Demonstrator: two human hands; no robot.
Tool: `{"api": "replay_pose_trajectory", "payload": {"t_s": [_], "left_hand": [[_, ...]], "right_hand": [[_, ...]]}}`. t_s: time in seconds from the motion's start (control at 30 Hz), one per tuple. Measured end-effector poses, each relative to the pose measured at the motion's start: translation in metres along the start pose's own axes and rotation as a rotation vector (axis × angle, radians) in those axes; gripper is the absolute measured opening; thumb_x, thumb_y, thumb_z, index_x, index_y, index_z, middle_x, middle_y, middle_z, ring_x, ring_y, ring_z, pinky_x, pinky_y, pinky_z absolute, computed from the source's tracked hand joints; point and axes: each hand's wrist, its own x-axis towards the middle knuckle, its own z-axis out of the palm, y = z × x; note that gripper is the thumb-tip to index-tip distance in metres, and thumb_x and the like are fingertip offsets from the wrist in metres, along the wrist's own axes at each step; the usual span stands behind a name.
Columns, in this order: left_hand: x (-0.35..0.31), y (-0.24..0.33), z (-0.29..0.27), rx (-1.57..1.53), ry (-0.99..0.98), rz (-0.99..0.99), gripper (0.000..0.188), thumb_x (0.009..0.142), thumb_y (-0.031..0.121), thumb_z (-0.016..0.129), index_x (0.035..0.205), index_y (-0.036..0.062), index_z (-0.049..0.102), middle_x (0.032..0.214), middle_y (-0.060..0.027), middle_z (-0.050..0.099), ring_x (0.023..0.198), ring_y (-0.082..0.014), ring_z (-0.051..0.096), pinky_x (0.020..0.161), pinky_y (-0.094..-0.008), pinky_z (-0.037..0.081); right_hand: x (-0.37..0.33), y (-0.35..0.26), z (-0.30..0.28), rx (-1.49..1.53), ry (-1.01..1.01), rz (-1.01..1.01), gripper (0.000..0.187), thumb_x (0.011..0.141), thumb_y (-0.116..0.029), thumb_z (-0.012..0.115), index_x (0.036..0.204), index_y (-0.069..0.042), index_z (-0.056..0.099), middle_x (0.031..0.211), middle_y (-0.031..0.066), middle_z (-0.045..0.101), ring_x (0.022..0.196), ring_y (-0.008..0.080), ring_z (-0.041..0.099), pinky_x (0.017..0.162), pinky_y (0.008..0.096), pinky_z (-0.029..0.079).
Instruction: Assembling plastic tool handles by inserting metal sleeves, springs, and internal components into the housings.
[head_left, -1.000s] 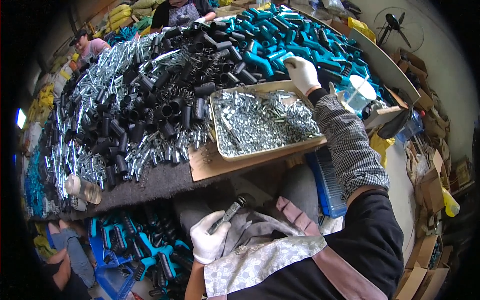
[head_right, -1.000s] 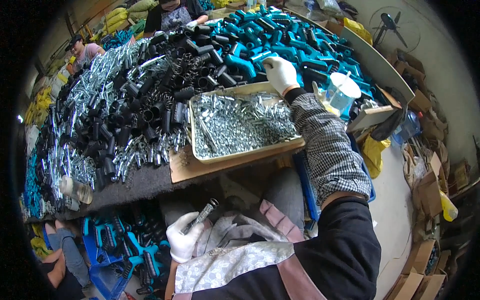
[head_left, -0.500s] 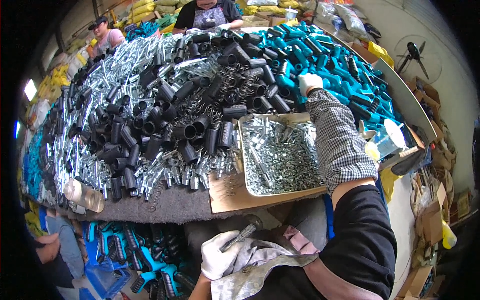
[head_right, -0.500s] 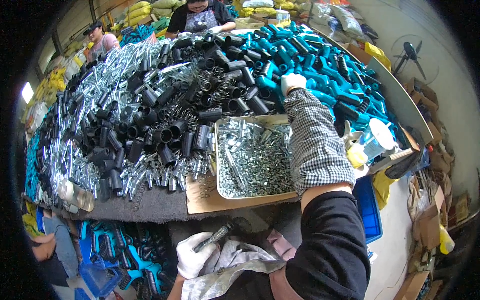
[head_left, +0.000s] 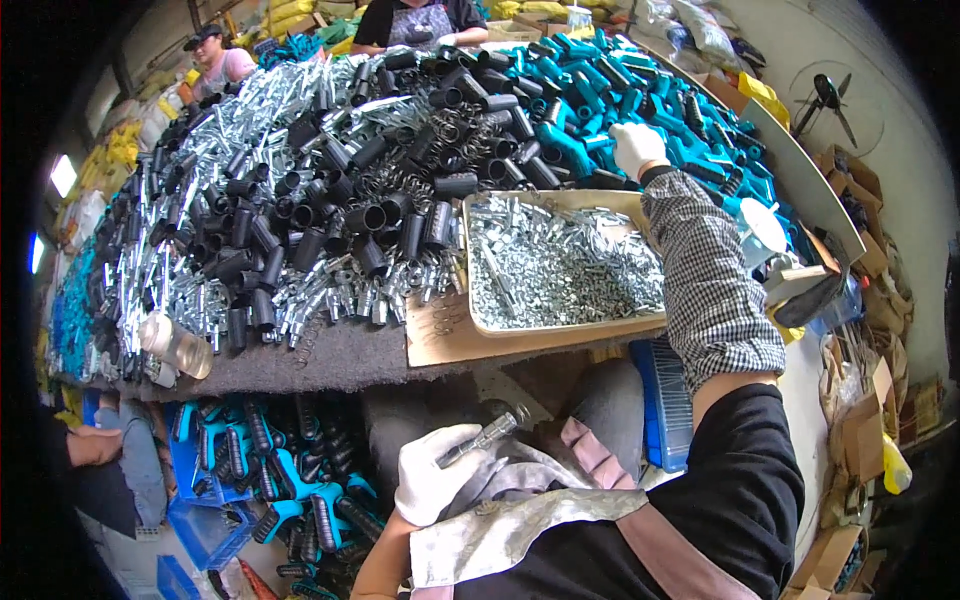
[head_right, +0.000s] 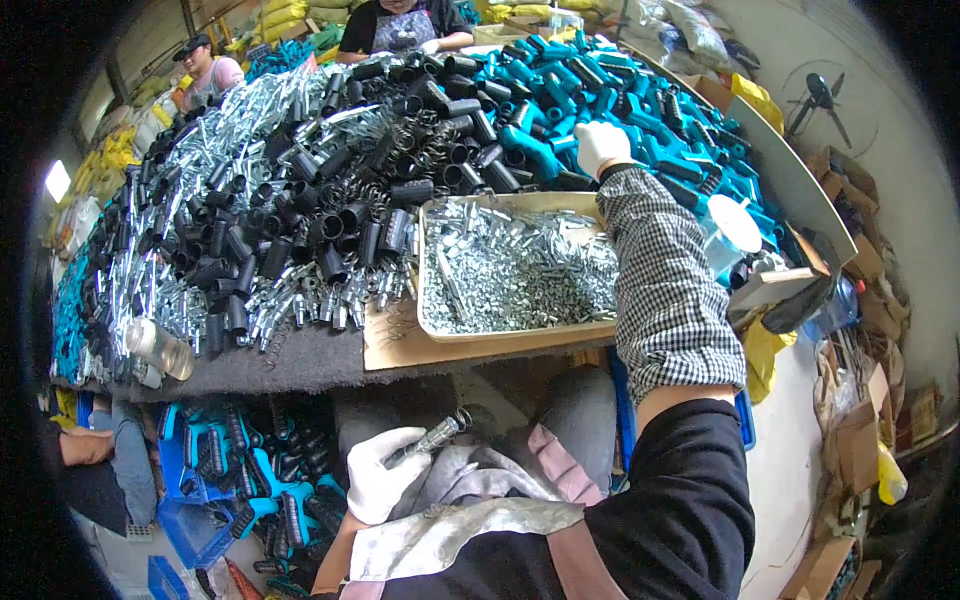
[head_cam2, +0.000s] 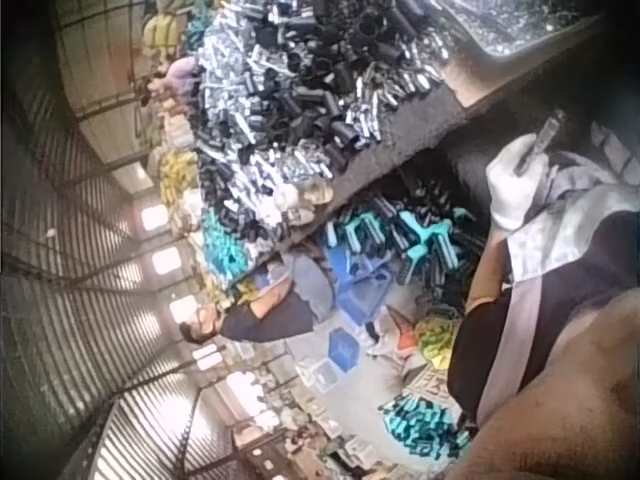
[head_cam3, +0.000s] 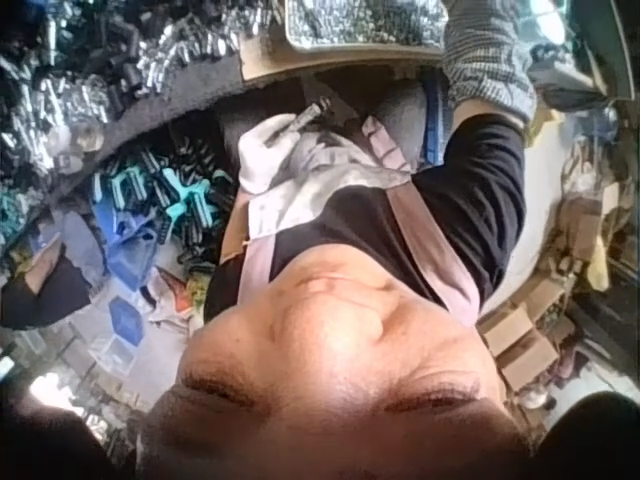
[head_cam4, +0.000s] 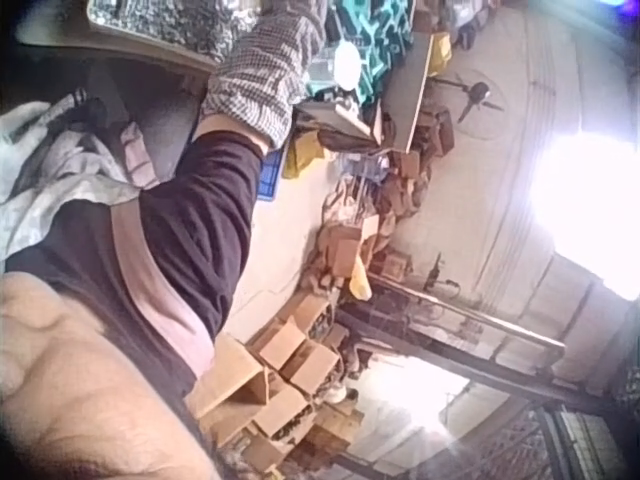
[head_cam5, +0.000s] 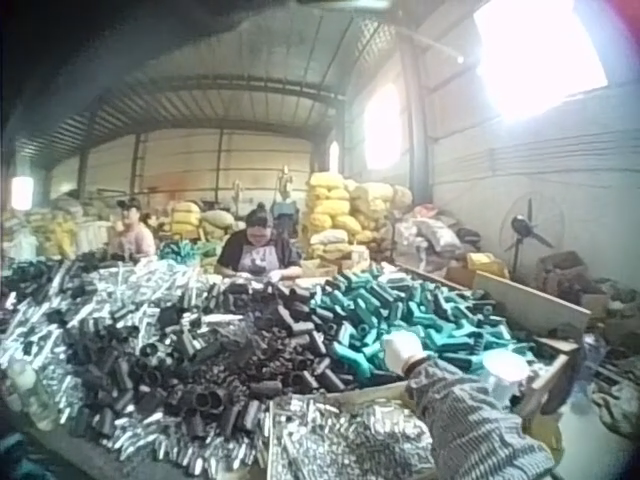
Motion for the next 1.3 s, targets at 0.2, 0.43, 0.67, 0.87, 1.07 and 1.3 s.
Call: {"api": "replay_pose_trajectory", "payload": {"t_s": [0.2, 0.43, 0.67, 0.87, 1.07, 1.3], "left_hand": [[-0.001, 0.004, -0.013, 0.108, 0.014, -0.025, 0.029, 0.079, 0.007, 0.076, 0.105, -0.0040, 0.071, 0.096, -0.0193, 0.073, 0.085, -0.0274, 0.073, 0.078, -0.0335, 0.057], [0.025, -0.004, -0.019, 0.105, 0.025, 0.036, 0.030, 0.077, 0.006, 0.077, 0.105, -0.0021, 0.071, 0.093, -0.0181, 0.073, 0.081, -0.0270, 0.073, 0.072, -0.0331, 0.057], [0.026, 0.003, -0.014, 0.144, 0.006, 0.078, 0.031, 0.077, 0.008, 0.078, 0.104, -0.0028, 0.071, 0.095, -0.0190, 0.072, 0.084, -0.0314, 0.072, 0.077, -0.0349, 0.057], [-0.003, 0.026, -0.001, 0.054, -0.018, 0.003, 0.031, 0.081, 0.009, 0.076, 0.108, -0.0062, 0.070, 0.099, -0.0185, 0.072, 0.088, -0.0230, 0.071, 0.081, -0.0311, 0.055], [-0.031, 0.045, -0.004, -0.021, 0.045, -0.057, 0.028, 0.082, 0.005, 0.074, 0.106, -0.0078, 0.069, 0.095, -0.0148, 0.073, 0.087, -0.0177, 0.070, 0.079, -0.0291, 0.055], [-0.037, 0.028, -0.008, 0.157, 0.035, 0.195, 0.028, 0.079, 0.006, 0.077, 0.105, -0.0026, 0.071, 0.092, -0.0185, 0.072, 0.081, -0.0267, 0.073, 0.073, -0.0325, 0.056]], "right_hand": [[0.029, -0.014, 0.025, -0.069, -0.095, 0.130, 0.023, 0.086, -0.017, 0.058, 0.099, -0.008, 0.074, 0.105, 0.0169, 0.072, 0.098, 0.0323, 0.071, 0.082, 0.0425, 0.057], [0.056, -0.019, 0.035, -0.077, -0.454, 0.208, 0.043, 0.084, -0.024, 0.057, 0.124, -0.007, 0.064, 0.128, 0.0189, 0.064, 0.116, 0.0334, 0.064, 0.097, 0.0434, 0.053], [0.033, 0.000, 0.012, -0.053, -0.455, -0.171, 0.037, 0.082, -0.026, 0.068, 0.114, -0.007, 0.065, 0.104, 0.0212, 0.070, 0.100, 0.0382, 0.067, 0.086, 0.0457, 0.054], [-0.036, -0.037, -0.090, 0.504, 0.101, -0.273, 0.048, 0.089, -0.024, 0.068, 0.133, -0.006, 0.056, 0.106, 0.0216, 0.067, 0.098, 0.0375, 0.066, 0.085, 0.0410, 0.054], [-0.195, -0.117, -0.193, 0.951, -0.202, -0.325, 0.042, 0.095, -0.019, 0.062, 0.133, -0.003, 0.057, 0.101, 0.0192, 0.069, 0.086, 0.0268, 0.067, 0.077, 0.0361, 0.052], [-0.285, -0.130, -0.195, 1.236, -0.884, -0.308, 0.060, 0.078, -0.038, 0.080, 0.121, 0.000, 0.063, 0.109, 0.0156, 0.069, 0.103, 0.0269, 0.067, 0.095, 0.0382, 0.050]]}}
